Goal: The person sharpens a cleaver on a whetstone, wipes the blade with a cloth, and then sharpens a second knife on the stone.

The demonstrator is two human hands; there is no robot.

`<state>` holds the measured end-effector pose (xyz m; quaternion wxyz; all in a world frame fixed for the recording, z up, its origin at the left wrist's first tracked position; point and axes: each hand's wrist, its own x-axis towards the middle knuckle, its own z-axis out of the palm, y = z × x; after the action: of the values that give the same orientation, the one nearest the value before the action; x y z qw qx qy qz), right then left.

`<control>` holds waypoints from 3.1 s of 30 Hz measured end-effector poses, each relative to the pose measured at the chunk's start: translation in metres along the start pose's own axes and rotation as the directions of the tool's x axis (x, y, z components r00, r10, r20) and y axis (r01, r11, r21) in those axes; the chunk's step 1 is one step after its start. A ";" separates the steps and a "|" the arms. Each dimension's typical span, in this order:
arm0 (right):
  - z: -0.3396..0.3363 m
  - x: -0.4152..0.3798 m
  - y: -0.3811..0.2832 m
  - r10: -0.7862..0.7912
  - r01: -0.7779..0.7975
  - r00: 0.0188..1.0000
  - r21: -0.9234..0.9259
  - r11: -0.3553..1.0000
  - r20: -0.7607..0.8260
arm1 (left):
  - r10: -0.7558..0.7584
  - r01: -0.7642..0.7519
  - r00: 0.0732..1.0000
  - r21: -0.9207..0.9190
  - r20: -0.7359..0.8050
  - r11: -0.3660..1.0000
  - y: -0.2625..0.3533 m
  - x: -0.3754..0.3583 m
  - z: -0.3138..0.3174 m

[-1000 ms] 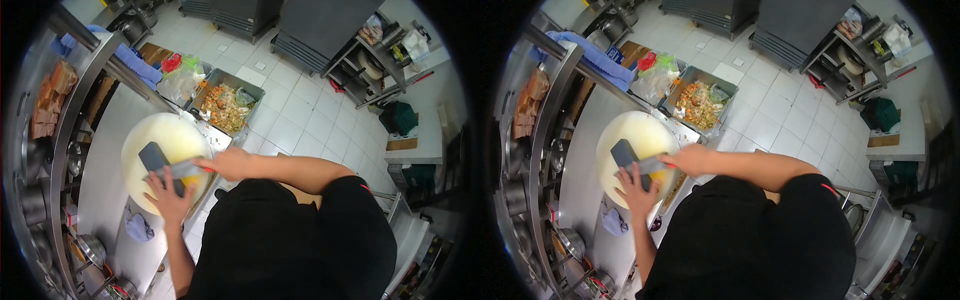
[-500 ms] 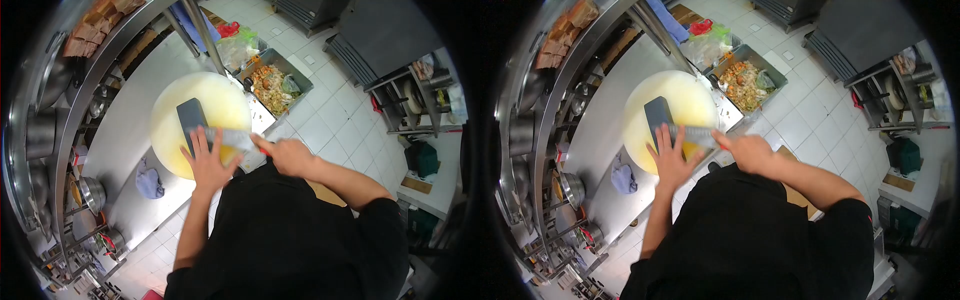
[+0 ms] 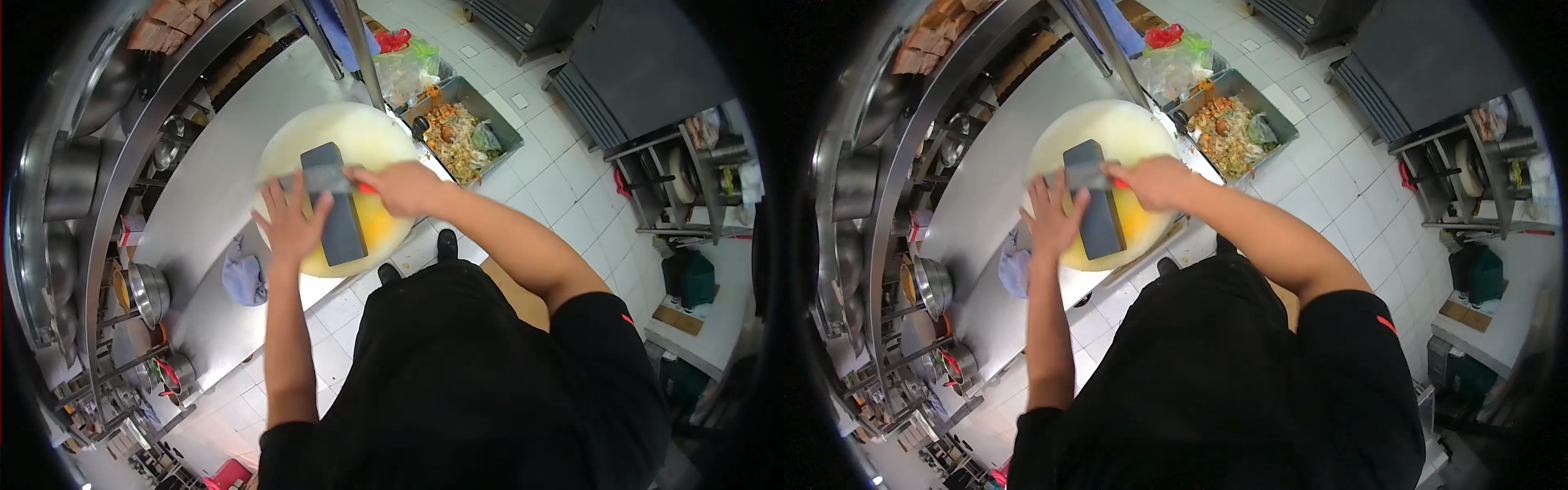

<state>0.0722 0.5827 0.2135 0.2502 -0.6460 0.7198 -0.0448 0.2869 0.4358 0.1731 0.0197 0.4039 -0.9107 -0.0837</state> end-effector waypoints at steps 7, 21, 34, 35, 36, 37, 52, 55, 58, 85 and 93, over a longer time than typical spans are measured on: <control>0.020 -0.050 -0.009 -0.082 0.074 0.994 0.098 0.992 0.077 | -0.010 0.010 0.999 0.004 -0.031 1.000 0.022 -0.088 0.008; 0.017 -0.089 0.003 0.031 -0.041 0.987 0.063 0.997 0.157 | 0.060 -0.059 0.997 0.016 -0.045 0.998 0.063 -0.104 0.002; 0.017 -0.125 0.036 0.176 -0.180 0.983 -0.092 0.979 -0.049 | 0.246 -0.250 0.966 -0.039 -0.080 0.967 0.099 -0.059 0.013; 0.017 -0.139 0.027 0.174 -0.171 0.984 -0.103 0.980 0.022 | 0.231 -0.236 0.971 -0.086 -0.064 0.968 0.103 -0.081 0.008; 0.017 -0.144 0.023 0.173 -0.162 0.981 -0.113 0.980 0.092 | 0.230 -0.235 0.971 -0.083 -0.067 0.968 0.101 -0.077 0.008; 0.018 -0.138 0.025 0.172 -0.161 0.980 -0.111 0.981 0.097 | 0.235 -0.241 0.968 -0.071 -0.086 0.968 0.099 -0.075 0.010; 0.023 -0.102 0.005 0.056 -0.040 0.984 -0.094 0.995 0.167 | 0.106 -0.107 0.994 -0.036 -0.028 0.994 0.062 -0.101 0.006; 0.012 -0.025 0.016 0.011 -0.012 1.000 -0.048 0.999 -0.018 | 0.012 -0.010 0.993 0.016 -0.117 1.000 0.033 -0.030 0.007; -0.002 0.043 0.022 -0.034 0.029 0.994 -0.053 0.998 -0.100 | -0.067 0.068 0.997 0.012 -0.034 0.998 0.005 0.037 -0.011; 0.037 -0.159 0.029 -0.112 0.070 0.980 0.238 0.969 0.166 | 0.081 -0.076 0.996 -0.112 0.038 0.991 0.105 -0.143 -0.030; 0.057 -0.133 0.083 -0.511 -0.610 0.748 0.743 -0.277 0.424 | 0.256 -0.275 0.956 -0.139 -0.142 0.951 0.116 -0.108 -0.010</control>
<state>0.0261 0.7375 0.1715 0.8924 -0.0950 0.2603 -0.3561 0.2756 0.5912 0.2060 0.1184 0.2791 -0.9444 -0.1271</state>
